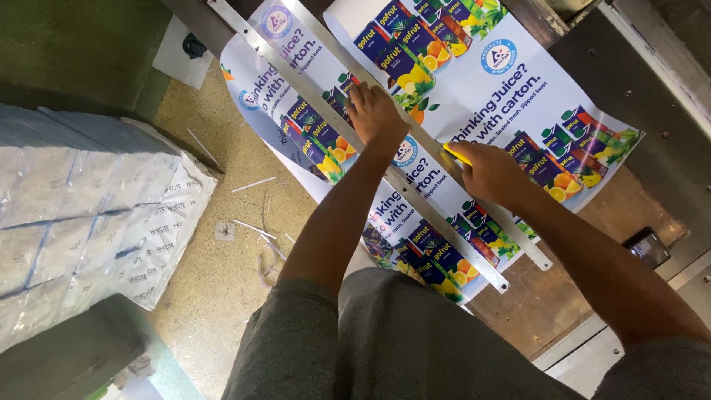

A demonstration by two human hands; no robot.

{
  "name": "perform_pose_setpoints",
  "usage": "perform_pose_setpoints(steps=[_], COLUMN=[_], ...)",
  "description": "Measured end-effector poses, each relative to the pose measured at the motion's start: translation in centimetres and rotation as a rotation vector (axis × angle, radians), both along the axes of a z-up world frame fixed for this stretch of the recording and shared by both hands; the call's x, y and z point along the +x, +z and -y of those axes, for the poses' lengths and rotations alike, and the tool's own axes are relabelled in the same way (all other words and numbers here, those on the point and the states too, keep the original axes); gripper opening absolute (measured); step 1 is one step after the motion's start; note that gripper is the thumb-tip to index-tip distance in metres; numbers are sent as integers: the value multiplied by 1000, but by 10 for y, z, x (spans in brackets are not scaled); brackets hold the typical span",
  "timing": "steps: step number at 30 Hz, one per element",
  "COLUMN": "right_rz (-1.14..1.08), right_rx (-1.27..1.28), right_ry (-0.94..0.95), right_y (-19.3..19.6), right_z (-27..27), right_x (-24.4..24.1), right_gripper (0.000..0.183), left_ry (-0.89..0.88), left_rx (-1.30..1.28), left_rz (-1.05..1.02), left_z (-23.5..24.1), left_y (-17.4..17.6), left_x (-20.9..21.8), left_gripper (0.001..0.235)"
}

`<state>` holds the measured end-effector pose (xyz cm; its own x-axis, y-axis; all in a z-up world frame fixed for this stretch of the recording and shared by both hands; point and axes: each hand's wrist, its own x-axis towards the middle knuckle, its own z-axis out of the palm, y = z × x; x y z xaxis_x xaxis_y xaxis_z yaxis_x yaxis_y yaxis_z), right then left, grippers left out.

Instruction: Cutting printed sheets into smaller sections using a utility knife and a metal ruler

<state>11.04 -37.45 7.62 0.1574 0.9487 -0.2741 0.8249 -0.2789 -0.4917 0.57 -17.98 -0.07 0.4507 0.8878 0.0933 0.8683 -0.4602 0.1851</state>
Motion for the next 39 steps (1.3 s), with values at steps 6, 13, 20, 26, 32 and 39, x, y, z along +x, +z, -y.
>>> perform_pose_setpoints(steps=[6,13,20,26,32,39], right_rz=[-22,39,-10,-22,-6,-13], right_rx=[46,23,118,133,63,-62], right_ry=[9,-37,-39,-23,12,-72], right_y=[-12,-21,-11,-18,-40,-43], right_z=[2,1,8,16,62,138], right_x=[5,7,0,7,20,19], right_gripper=[42,40,34,35,55,60], left_ry=[-126,-60,26,23,-92,-142], left_rx=[121,76,86,-21,-412,-437], left_rz=[137,114,33,-175,-549,-665], left_z=[13,77,128,123,95,93], left_y=[-100,-4,30,19,-15,12], left_x=[11,-1,1,13,29,32], left_gripper=[10,8,44,60,170,160])
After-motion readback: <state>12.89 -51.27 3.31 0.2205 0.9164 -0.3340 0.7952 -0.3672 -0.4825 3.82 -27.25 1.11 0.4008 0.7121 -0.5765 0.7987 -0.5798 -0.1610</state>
